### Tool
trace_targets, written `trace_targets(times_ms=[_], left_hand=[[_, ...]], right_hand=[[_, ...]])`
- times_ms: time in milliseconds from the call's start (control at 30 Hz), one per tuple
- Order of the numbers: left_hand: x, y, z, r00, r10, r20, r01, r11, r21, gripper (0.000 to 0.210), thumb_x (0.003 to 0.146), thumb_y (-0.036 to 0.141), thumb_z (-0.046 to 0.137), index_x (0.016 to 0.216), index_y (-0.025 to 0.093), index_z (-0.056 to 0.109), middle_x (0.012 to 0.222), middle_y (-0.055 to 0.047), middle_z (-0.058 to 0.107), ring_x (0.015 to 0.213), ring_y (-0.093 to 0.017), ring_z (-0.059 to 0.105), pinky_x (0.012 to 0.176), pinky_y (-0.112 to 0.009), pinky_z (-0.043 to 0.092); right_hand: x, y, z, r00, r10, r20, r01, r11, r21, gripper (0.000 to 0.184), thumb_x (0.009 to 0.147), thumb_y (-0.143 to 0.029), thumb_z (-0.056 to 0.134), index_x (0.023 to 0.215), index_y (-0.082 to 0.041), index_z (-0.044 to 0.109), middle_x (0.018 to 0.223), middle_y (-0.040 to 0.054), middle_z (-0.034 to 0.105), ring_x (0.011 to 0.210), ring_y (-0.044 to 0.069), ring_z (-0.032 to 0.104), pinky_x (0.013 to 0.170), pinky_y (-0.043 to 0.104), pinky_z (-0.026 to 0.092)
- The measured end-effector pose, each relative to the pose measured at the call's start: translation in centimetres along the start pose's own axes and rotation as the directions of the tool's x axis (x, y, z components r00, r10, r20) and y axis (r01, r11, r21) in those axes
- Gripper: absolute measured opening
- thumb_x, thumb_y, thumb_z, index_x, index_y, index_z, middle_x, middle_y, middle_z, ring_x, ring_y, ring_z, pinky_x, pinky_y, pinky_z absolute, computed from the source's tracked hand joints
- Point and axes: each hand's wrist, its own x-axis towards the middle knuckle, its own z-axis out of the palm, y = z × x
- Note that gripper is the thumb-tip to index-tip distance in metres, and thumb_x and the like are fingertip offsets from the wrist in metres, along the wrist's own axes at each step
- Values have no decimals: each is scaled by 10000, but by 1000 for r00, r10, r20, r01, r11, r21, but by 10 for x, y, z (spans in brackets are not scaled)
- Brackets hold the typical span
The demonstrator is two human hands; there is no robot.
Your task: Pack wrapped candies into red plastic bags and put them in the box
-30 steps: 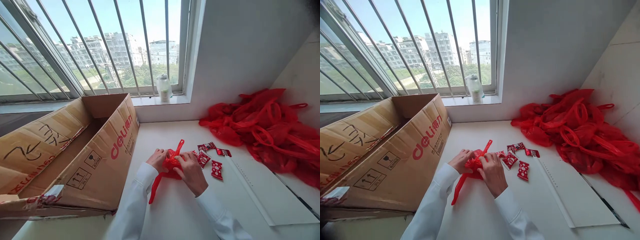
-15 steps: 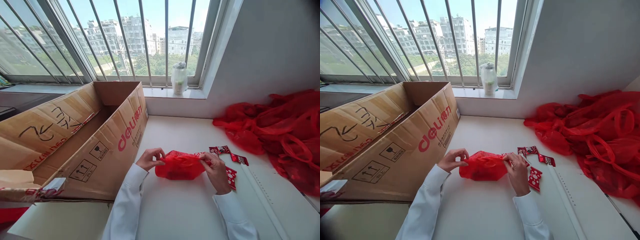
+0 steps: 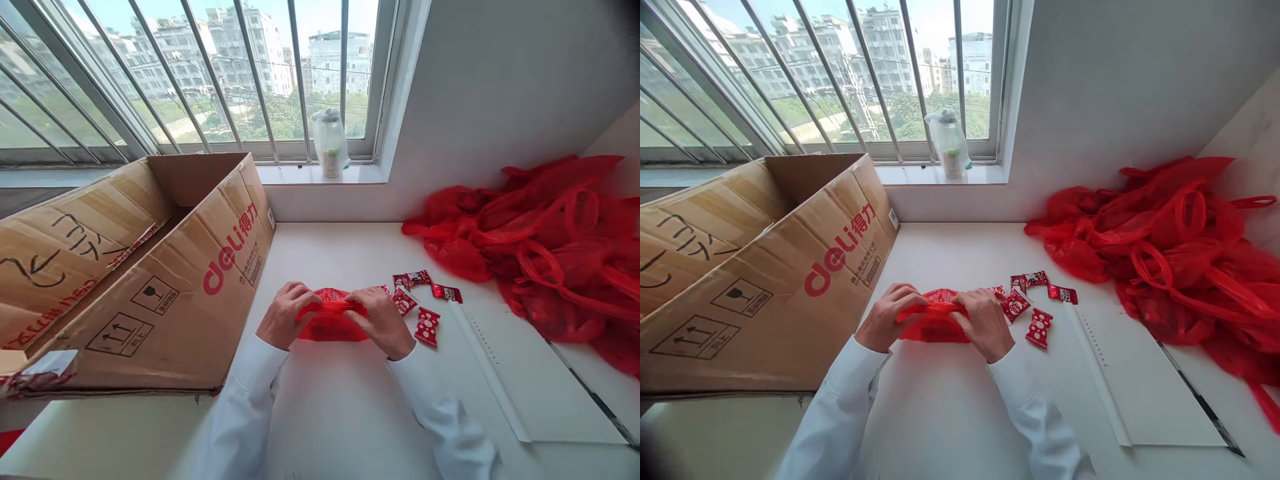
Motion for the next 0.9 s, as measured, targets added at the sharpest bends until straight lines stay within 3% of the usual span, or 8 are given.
trace_targets(times_ms=[200, 400, 533, 633, 700, 767, 833, 900], left_hand=[[-10, -20, -9, 938, -208, -278, 131, 954, -271, 212, 830, 406, 616, 845, 199, 659, 788, -24, 661, 751, -177, 591, 717, -284, 486], [-8, -19, -6, 861, -360, -360, 140, 847, -513, 324, 819, 496, 585, 886, 180, 617, 772, -16, 624, 693, -149, 571, 621, -241, 470], [-15, -14, -8, 818, -374, -438, 134, 863, -488, 285, 808, 457, 567, 862, 182, 615, 773, -27, 617, 713, -175, 585, 632, -272, 485], [-28, 6, -10, 743, -324, -585, 107, 921, -374, 243, 792, 345, 598, 986, 199, 582, 985, -63, 609, 968, -233, 582, 800, -336, 490], [-37, 31, -8, 683, -163, -712, 33, 981, -192, 328, 758, 246, 643, 1072, 230, 547, 1125, -60, 554, 1121, -240, 505, 954, -375, 427], [-42, 59, -3, 682, 235, -692, -141, 971, 190, 337, 745, 138, 650, 1055, 234, 560, 1031, -47, 574, 1017, -222, 537, 932, -380, 445], [-40, 81, 7, 717, 604, -350, -422, 774, 471, 301, 767, 70, 625, 1032, 202, 572, 901, -39, 612, 876, -203, 570, 817, -345, 495], [-32, 91, 19, 740, 665, -104, -525, 667, 529, 187, 851, 130, 574, 1035, 159, 568, 931, -78, 639, 911, -226, 583, 813, -359, 499]], right_hand=[[-4, 10, -2, 874, 381, -302, -188, 837, 514, 154, 789, -351, 616, 820, -204, 586, 792, -12, 630, 736, 146, 577, 689, 262, 441], [-19, 17, -7, 791, 588, -169, -166, 472, 866, 322, 691, -310, 663, 967, -213, 528, 844, -1, 637, 730, 148, 590, 657, 267, 472], [-26, 16, -13, 753, 633, -178, -158, 437, 886, 386, 669, -292, 669, 1015, -224, 513, 863, 12, 677, 735, 169, 628, 672, 291, 491], [-31, 16, -17, 801, 569, -187, -163, 508, 846, 392, 678, -345, 698, 1014, -212, 546, 883, 29, 682, 761, 179, 628, 692, 301, 498], [-34, 16, -19, 836, 521, -171, -218, 603, 767, 381, 693, -421, 709, 974, -189, 595, 860, 38, 678, 761, 187, 616, 684, 304, 497], [-37, 12, -22, 854, 491, -170, -275, 705, 654, 375, 715, -488, 692, 914, -175, 638, 804, 28, 667, 739, 185, 597, 665, 298, 489], [-39, 6, -24, 859, 467, -209, -290, 781, 553, 369, 737, -520, 665, 863, -174, 660, 753, 11, 652, 714, 173, 574, 646, 283, 475], [-41, 1, -26, 861, 440, -255, -269, 820, 505, 364, 751, -524, 650, 861, -178, 672, 743, 5, 646, 705, 164, 558, 637, 273, 464]])
